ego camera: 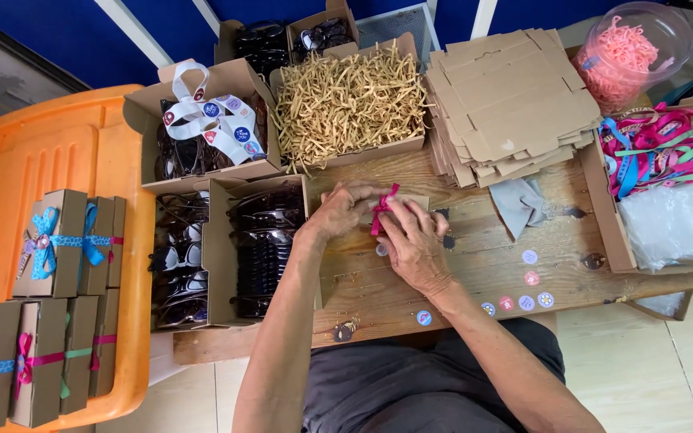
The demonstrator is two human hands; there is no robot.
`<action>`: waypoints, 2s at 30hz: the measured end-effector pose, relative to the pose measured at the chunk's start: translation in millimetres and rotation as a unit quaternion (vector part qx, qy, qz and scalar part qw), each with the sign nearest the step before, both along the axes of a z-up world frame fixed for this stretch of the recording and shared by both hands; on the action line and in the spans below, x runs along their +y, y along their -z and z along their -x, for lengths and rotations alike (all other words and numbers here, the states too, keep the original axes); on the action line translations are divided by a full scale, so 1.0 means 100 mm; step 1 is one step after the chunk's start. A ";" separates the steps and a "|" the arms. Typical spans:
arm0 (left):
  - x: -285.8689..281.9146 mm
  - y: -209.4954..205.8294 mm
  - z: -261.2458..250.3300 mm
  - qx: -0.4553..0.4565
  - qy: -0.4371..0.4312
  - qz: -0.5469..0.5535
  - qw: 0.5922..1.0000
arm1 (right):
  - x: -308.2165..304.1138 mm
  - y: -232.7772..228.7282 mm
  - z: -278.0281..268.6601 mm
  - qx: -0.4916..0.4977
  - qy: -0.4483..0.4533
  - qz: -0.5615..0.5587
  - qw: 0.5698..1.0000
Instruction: The person ties a pink ribbon around a small brown cardboard box, forming a bow. They then pick up a small round sticker and place it on top of the bow to secure it.
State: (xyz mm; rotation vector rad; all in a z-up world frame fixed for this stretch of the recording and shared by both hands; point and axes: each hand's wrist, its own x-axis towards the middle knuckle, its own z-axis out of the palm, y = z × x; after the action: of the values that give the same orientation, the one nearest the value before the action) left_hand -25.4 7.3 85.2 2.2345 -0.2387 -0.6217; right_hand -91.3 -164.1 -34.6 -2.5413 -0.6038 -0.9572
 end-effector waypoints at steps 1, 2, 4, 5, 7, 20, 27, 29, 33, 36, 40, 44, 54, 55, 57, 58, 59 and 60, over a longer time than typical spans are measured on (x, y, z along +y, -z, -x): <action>0.01 0.06 0.01 0.002 0.001 -0.001 1.000 | 0.00 0.02 0.00 0.002 0.001 -0.001 1.000; 0.03 0.11 0.01 -0.009 0.000 0.024 1.000 | 0.00 0.04 0.00 0.021 -0.006 0.012 1.000; 0.09 0.36 -0.03 -0.018 -0.003 0.048 0.999 | -0.01 0.08 0.00 0.041 -0.014 0.024 0.999; 0.13 0.56 -0.08 -0.036 -0.006 0.042 0.998 | -0.01 0.09 -0.01 0.038 -0.012 0.025 0.999; 0.17 0.75 -0.09 -0.055 -0.010 0.036 0.998 | 0.00 0.08 0.00 0.035 -0.011 0.026 0.999; 0.16 0.76 0.03 -0.059 -0.034 0.114 0.991 | 0.00 -0.02 0.01 0.038 -0.020 -0.008 0.999; 0.18 0.72 -0.05 -0.010 -0.062 0.154 0.986 | -0.03 -0.05 0.06 0.042 -0.026 -0.010 0.999; 0.18 0.73 -0.05 -0.008 -0.064 0.158 0.985 | -0.04 -0.05 0.06 0.043 -0.023 -0.011 0.999; 0.17 0.73 -0.03 -0.011 -0.068 0.176 0.982 | -0.04 -0.04 0.05 0.040 -0.018 -0.012 0.999; 0.15 0.71 -0.02 -0.023 -0.064 0.155 0.986 | -0.06 0.02 0.06 0.022 -0.011 -0.035 0.999; 0.16 0.79 -0.02 -0.032 -0.062 0.142 0.987 | -0.01 -0.03 0.10 0.010 -0.020 -0.007 1.000; 0.14 0.73 -0.02 -0.028 -0.067 0.143 0.987 | -0.01 -0.02 0.08 0.031 -0.020 0.001 0.999; 0.15 0.60 0.03 -0.051 -0.094 0.115 0.988 | -0.05 0.02 0.05 0.069 0.017 -0.089 0.994; 0.16 0.50 0.08 -0.052 -0.095 0.117 0.987 | -0.06 0.03 0.04 0.068 0.016 -0.088 0.994; 0.20 0.30 0.20 -0.034 -0.077 0.038 0.996 | -0.09 0.04 0.03 0.115 0.015 -0.219 0.969; 0.18 0.20 0.25 -0.035 -0.078 0.039 0.996 | -0.12 0.10 0.02 0.114 0.014 -0.218 0.969; 0.16 0.10 0.30 -0.016 -0.065 0.012 0.998 | -0.13 0.16 0.00 0.112 0.025 -0.213 0.970; 0.15 -0.01 0.36 0.004 -0.051 -0.014 0.999 | -0.14 0.21 -0.01 0.109 0.037 -0.209 0.971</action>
State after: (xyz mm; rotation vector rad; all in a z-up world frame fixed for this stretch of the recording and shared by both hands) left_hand -61.1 22.3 86.1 2.2551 -0.1114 -0.5817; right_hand -90.6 -178.6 -55.8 -2.2568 -0.2151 -0.7232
